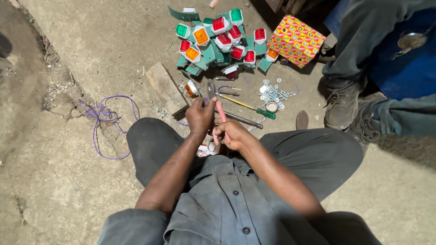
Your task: The person sits on the floor and uses pliers to strip and twist purple wires. They repeatedly cut, strip, and twist the wires while surrounded by small electrical components and tools.
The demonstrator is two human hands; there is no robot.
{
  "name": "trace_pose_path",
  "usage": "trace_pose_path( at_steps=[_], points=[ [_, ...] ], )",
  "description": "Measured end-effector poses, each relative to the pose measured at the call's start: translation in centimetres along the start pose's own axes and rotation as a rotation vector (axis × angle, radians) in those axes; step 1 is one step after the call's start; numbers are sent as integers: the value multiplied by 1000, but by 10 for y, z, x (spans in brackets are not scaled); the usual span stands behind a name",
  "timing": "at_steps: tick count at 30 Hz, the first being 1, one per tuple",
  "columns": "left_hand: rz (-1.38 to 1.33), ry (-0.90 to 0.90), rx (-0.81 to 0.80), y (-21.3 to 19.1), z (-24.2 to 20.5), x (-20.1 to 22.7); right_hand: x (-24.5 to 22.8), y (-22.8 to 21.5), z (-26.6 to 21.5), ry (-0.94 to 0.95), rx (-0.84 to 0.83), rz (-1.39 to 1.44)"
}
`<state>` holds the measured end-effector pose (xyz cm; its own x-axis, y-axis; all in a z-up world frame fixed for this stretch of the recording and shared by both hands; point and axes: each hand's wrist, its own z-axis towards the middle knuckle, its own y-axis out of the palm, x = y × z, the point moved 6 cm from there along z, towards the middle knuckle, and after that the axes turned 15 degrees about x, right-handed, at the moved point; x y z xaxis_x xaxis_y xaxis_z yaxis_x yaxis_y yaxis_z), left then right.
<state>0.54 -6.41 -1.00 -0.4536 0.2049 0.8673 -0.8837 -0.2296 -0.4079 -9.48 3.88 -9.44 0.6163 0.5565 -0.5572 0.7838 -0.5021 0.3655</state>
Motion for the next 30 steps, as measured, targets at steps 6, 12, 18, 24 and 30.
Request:
trace_pose_path(
  at_steps=[6,12,18,24,30],
  points=[
    [-124,-294,-73,0,-25,-52,43,-14,52,12,155,-39],
    [-65,41,-195,-16,-54,-30,22,-125,100,57,525,-174],
    [-541,-349,-377,-27,-6,-29,6,-173,93,-112,813,-1141],
    [-457,-615,-544,-42,17,-20,-63,-97,25,-740,902,-1114],
    [-521,-825,-826,-42,23,2,-127,54,-112,-1848,158,-1221]
  ],
)
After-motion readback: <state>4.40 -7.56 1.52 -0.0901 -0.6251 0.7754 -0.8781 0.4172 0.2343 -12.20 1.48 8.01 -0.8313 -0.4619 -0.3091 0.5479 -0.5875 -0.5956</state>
